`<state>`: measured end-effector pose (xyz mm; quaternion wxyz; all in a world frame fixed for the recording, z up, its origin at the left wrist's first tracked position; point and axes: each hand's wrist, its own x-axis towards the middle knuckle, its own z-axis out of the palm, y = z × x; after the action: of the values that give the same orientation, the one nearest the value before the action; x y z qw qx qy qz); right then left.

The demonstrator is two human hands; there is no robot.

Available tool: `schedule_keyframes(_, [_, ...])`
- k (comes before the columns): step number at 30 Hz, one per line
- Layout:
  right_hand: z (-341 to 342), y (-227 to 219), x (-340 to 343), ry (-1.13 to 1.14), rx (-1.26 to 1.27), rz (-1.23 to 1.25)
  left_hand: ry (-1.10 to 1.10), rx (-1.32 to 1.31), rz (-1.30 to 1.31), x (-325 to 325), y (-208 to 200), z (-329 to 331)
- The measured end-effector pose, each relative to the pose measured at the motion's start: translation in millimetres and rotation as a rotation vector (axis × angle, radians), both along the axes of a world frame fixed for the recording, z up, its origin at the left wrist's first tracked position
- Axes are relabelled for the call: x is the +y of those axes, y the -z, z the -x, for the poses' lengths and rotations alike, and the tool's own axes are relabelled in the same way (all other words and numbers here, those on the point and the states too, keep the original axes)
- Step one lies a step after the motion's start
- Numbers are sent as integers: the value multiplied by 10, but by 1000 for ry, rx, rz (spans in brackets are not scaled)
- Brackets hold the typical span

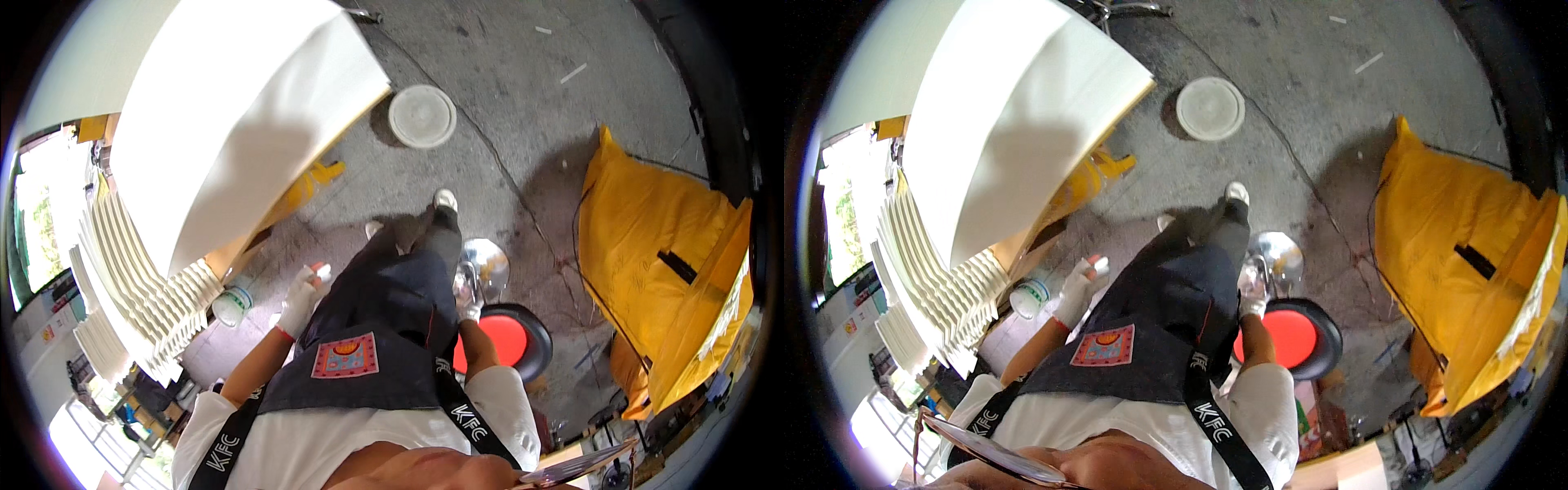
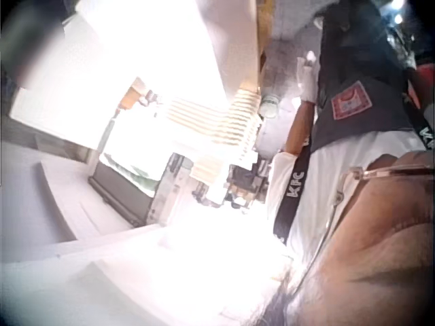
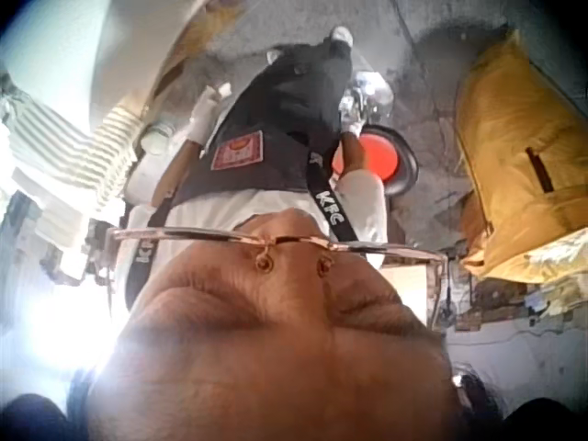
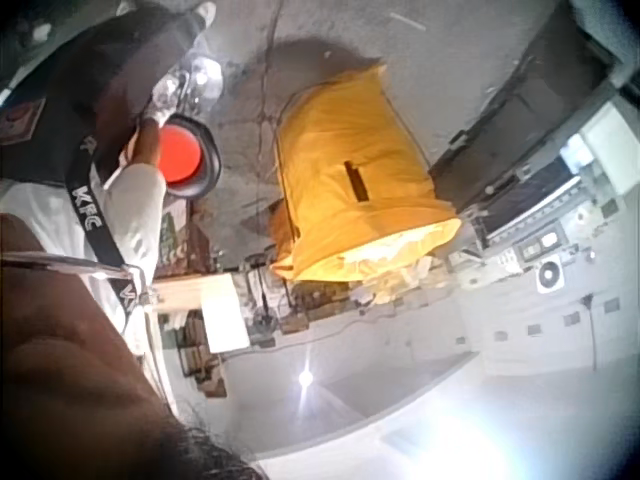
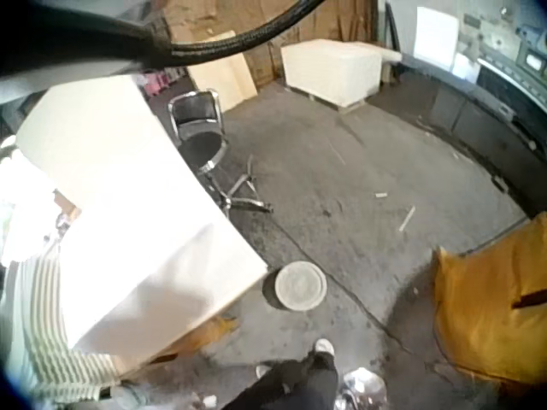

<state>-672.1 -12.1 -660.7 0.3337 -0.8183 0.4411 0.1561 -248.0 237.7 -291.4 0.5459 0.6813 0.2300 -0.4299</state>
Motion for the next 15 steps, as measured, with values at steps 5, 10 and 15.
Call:
schedule_keyframes(5, [-822, -997, 145, 4, 46, -141, -51, -76, 115, 911, 214, -100])
schedule_keyframes(10, [-1924, -1886, -68, -617, 839, -103, -114, -58, -34, 1546, 381, 0])
schedule_keyframes(15, [-2250, -1630, -285, -399, 653, -134, -229, 66, -25, 1651, 648, 50])
